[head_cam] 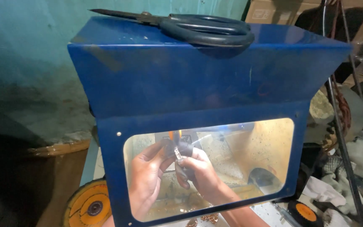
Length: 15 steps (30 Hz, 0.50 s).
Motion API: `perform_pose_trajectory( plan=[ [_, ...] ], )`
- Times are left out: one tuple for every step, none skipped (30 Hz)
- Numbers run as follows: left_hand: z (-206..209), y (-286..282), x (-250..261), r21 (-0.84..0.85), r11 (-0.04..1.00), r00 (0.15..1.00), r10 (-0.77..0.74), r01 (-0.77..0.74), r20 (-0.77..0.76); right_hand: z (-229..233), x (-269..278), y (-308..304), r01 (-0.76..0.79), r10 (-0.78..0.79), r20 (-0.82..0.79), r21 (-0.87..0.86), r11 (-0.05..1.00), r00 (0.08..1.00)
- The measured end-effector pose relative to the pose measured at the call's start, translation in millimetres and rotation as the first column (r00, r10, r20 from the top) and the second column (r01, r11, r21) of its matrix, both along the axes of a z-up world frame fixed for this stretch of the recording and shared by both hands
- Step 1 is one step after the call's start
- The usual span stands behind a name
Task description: Polishing a metal jewelry chain using a stationary bench polisher and a handheld rotary tool inside a workshop.
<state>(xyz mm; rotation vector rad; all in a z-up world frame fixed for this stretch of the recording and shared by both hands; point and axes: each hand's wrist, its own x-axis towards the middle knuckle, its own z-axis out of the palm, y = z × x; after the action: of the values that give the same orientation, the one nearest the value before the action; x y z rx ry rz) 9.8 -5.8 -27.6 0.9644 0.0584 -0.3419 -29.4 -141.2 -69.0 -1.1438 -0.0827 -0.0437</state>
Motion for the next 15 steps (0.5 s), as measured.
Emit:
perform_pose_trajectory(
  plan=[
    [1, 0, 0, -0.001, 1.0, 1.0, -0.002, 0.002, -0.008, -1, 1, -1, 0.002, -0.002, -0.008, -0.001, 1.0, 1.0],
    [2, 0, 0, 0.022, 1.0, 1.0, -0.014, 0.014, 0.007, -2, 1, -2, -0.014, 0.014, -0.013, 0.001, 1.0, 1.0],
    [4, 2, 1, 0.044, 0.999, 0.999, -0.023, 0.022, 0.026, -2, 3, -2, -0.032, 0.032, -0.015, 0.002, 0.999, 0.999],
    [0, 1, 4, 0.041, 0.999, 1.0, -0.023, 0.022, 0.022, -1, 2, -2, -0.033, 0.033, -0.019, 0.0, 0.999, 0.999],
    [-3, 1, 6, 0.026, 0.999, 1.0, -0.018, 0.018, 0.01, 0, 3, -1, -0.041, 0.04, -0.016, -0.009, 0.999, 0.999],
    [-7, 1, 9, 0.011, 1.0, 1.0, -0.014, 0.014, -0.002, 0, 3, 0, -0.048, 0.048, -0.013, -0.018, 0.999, 0.999],
    [-13, 0, 12, 0.011, 1.0, 1.0, -0.011, 0.011, -0.005, 0, 4, -1, -0.051, 0.05, -0.016, -0.019, 0.999, 0.999],
    [-20, 0, 15, 0.002, 1.0, 1.0, -0.012, 0.012, 0.018, -1, 5, -2, -0.06, 0.059, -0.031, -0.017, 0.998, 0.998],
    [-26, -1, 18, -0.008, 1.0, 0.999, -0.014, 0.014, 0.042, -1, 5, -2, -0.068, 0.067, -0.045, -0.016, 0.998, 0.997],
    [-23, 1, 16, -0.009, 1.0, 0.999, -0.012, 0.012, 0.04, 0, 4, -1, -0.07, 0.069, -0.047, -0.017, 0.997, 0.997],
    [-19, 1, 14, -0.013, 0.999, 0.999, -0.031, 0.032, 0.045, 1, 3, -1, -0.098, 0.097, -0.033, -0.015, 0.995, 0.995],
    [-16, 2, 13, -0.018, 0.999, 0.998, -0.05, 0.051, 0.049, 3, 2, 0, -0.126, 0.126, -0.019, -0.013, 0.992, 0.992],
    [-16, 3, 13, -0.019, 0.999, 0.998, -0.05, 0.05, 0.047, 2, 2, -2, -0.127, 0.126, -0.021, -0.014, 0.992, 0.992],
    [-17, 3, 13, -0.003, 0.999, 0.997, -0.046, 0.047, 0.056, 1, 2, -4, -0.143, 0.143, -0.018, -0.031, 0.989, 0.99],
    [-18, 4, 14, 0.015, 0.999, 0.997, -0.043, 0.042, 0.063, 0, 3, -4, -0.161, 0.16, -0.015, -0.047, 0.986, 0.987]
  ],
)
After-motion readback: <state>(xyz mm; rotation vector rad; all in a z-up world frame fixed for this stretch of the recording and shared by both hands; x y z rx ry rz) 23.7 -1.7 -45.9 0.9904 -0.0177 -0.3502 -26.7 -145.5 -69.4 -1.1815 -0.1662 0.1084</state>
